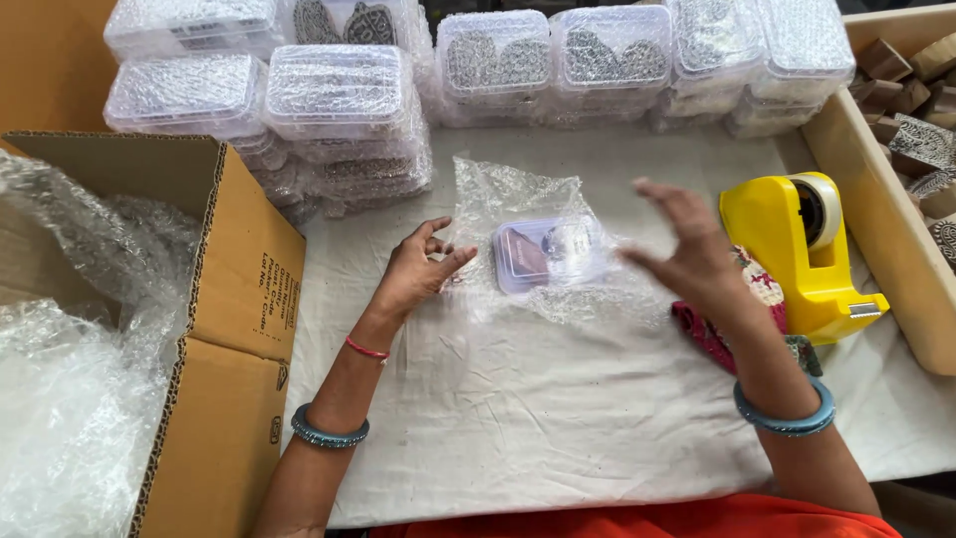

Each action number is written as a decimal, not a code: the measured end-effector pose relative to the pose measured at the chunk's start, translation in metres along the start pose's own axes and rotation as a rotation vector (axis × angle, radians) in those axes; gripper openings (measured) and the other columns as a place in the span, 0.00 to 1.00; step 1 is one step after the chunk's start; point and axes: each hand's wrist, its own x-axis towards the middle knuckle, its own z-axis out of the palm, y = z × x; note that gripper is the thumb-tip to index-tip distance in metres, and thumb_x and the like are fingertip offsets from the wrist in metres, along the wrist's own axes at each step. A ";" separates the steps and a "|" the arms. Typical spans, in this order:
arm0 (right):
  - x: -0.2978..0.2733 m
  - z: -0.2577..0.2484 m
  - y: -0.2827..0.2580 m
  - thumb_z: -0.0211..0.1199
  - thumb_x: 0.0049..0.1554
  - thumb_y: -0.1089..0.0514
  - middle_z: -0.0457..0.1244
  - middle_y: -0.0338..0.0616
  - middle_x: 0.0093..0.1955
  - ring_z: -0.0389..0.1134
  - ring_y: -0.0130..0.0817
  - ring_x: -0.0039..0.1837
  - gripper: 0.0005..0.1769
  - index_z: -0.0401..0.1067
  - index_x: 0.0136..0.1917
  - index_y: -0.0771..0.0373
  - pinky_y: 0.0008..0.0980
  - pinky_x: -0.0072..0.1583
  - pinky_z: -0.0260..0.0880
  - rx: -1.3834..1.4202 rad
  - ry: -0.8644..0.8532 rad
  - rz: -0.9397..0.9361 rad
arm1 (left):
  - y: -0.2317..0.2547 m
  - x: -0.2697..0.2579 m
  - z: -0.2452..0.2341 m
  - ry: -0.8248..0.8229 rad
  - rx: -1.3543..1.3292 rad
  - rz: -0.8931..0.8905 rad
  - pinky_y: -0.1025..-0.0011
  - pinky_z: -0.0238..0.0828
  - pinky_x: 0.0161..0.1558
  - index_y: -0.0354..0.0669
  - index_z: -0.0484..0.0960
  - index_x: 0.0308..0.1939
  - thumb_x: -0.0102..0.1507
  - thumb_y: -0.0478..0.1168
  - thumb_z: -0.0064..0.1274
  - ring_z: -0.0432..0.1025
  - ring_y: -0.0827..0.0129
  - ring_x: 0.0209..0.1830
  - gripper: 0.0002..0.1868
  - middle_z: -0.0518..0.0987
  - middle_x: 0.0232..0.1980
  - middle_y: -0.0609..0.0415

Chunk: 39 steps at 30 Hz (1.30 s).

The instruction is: The person wipes a decorative wooden block with a cloth, then places it into a clear plastic container. They close the container, wrap it in bubble wrap, and secure the wrapping with clear tape using a tape dispenser.

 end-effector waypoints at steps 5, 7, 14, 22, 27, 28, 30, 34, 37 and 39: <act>-0.011 0.037 -0.028 0.74 0.45 0.41 0.62 0.51 0.67 0.57 0.49 0.72 0.43 0.71 0.69 0.63 0.56 0.66 0.57 -0.512 -0.152 -0.618 | -0.044 0.021 -0.005 0.007 -0.035 0.137 0.78 0.77 0.30 0.34 0.82 0.57 0.62 0.37 0.60 0.75 0.81 0.32 0.20 0.83 0.38 0.57; -0.006 0.043 -0.002 0.73 0.46 0.48 0.65 0.45 0.64 0.61 0.45 0.69 0.33 0.75 0.64 0.57 0.52 0.65 0.61 -0.535 -0.178 -0.569 | -0.054 0.023 -0.012 0.033 -0.078 0.092 0.77 0.78 0.30 0.31 0.83 0.52 0.65 0.36 0.57 0.76 0.78 0.30 0.14 0.83 0.36 0.53; -0.008 0.009 0.049 0.67 0.56 0.63 0.70 0.45 0.56 0.73 0.41 0.51 0.09 0.79 0.51 0.61 0.37 0.51 0.75 -0.261 -0.142 -0.291 | -0.071 0.022 -0.030 0.086 -0.214 0.016 0.77 0.81 0.34 0.35 0.78 0.58 0.68 0.36 0.46 0.81 0.73 0.33 0.16 0.85 0.40 0.52; -0.008 -0.017 0.028 0.65 0.61 0.63 0.71 0.44 0.55 0.72 0.37 0.48 0.10 0.78 0.56 0.62 0.34 0.45 0.72 -0.164 0.002 -0.088 | 0.013 0.021 0.002 0.361 0.496 0.498 0.59 0.73 0.58 0.42 0.68 0.69 0.61 0.54 0.64 0.69 0.56 0.64 0.38 0.72 0.67 0.44; -0.007 -0.012 0.029 0.65 0.60 0.63 0.70 0.43 0.56 0.73 0.35 0.54 0.09 0.79 0.54 0.61 0.33 0.46 0.73 -0.102 -0.006 -0.108 | 0.051 0.041 0.037 0.260 0.973 0.812 0.49 0.45 0.75 0.50 0.56 0.76 0.54 0.48 0.66 0.55 0.55 0.79 0.50 0.61 0.77 0.49; -0.008 -0.012 0.031 0.65 0.59 0.64 0.70 0.42 0.57 0.73 0.35 0.55 0.09 0.80 0.53 0.60 0.33 0.48 0.74 -0.082 -0.008 -0.107 | 0.054 0.045 0.045 0.318 1.154 0.975 0.52 0.43 0.76 0.55 0.59 0.75 0.51 0.41 0.63 0.60 0.60 0.77 0.49 0.66 0.75 0.55; -0.011 -0.014 0.036 0.65 0.58 0.64 0.70 0.41 0.57 0.73 0.34 0.57 0.09 0.80 0.53 0.60 0.32 0.50 0.76 -0.064 -0.009 -0.102 | 0.062 0.046 0.057 0.374 1.331 1.141 0.54 0.42 0.76 0.59 0.61 0.74 0.49 0.34 0.61 0.65 0.66 0.75 0.49 0.72 0.73 0.60; -0.012 -0.020 0.056 0.65 0.57 0.68 0.71 0.42 0.57 0.73 0.37 0.59 0.09 0.81 0.51 0.61 0.34 0.59 0.74 -0.152 0.020 -0.151 | 0.061 0.031 0.063 -0.028 1.491 0.777 0.46 0.44 0.79 0.56 0.79 0.57 0.62 0.32 0.58 0.76 0.69 0.50 0.21 0.83 0.44 0.62; -0.016 -0.019 0.073 0.63 0.55 0.70 0.72 0.42 0.57 0.72 0.39 0.60 0.11 0.81 0.49 0.61 0.35 0.62 0.73 -0.205 0.012 -0.180 | 0.035 0.013 0.056 0.026 1.431 0.880 0.52 0.57 0.73 0.52 0.88 0.40 0.60 0.32 0.59 0.77 0.69 0.46 0.09 0.83 0.44 0.60; -0.016 -0.016 0.081 0.62 0.54 0.71 0.72 0.42 0.56 0.72 0.40 0.60 0.12 0.81 0.49 0.61 0.35 0.62 0.72 -0.235 -0.011 -0.187 | 0.019 0.003 0.051 0.058 1.370 0.935 0.58 0.65 0.68 0.49 0.89 0.38 0.58 0.31 0.59 0.77 0.68 0.45 0.09 0.83 0.45 0.58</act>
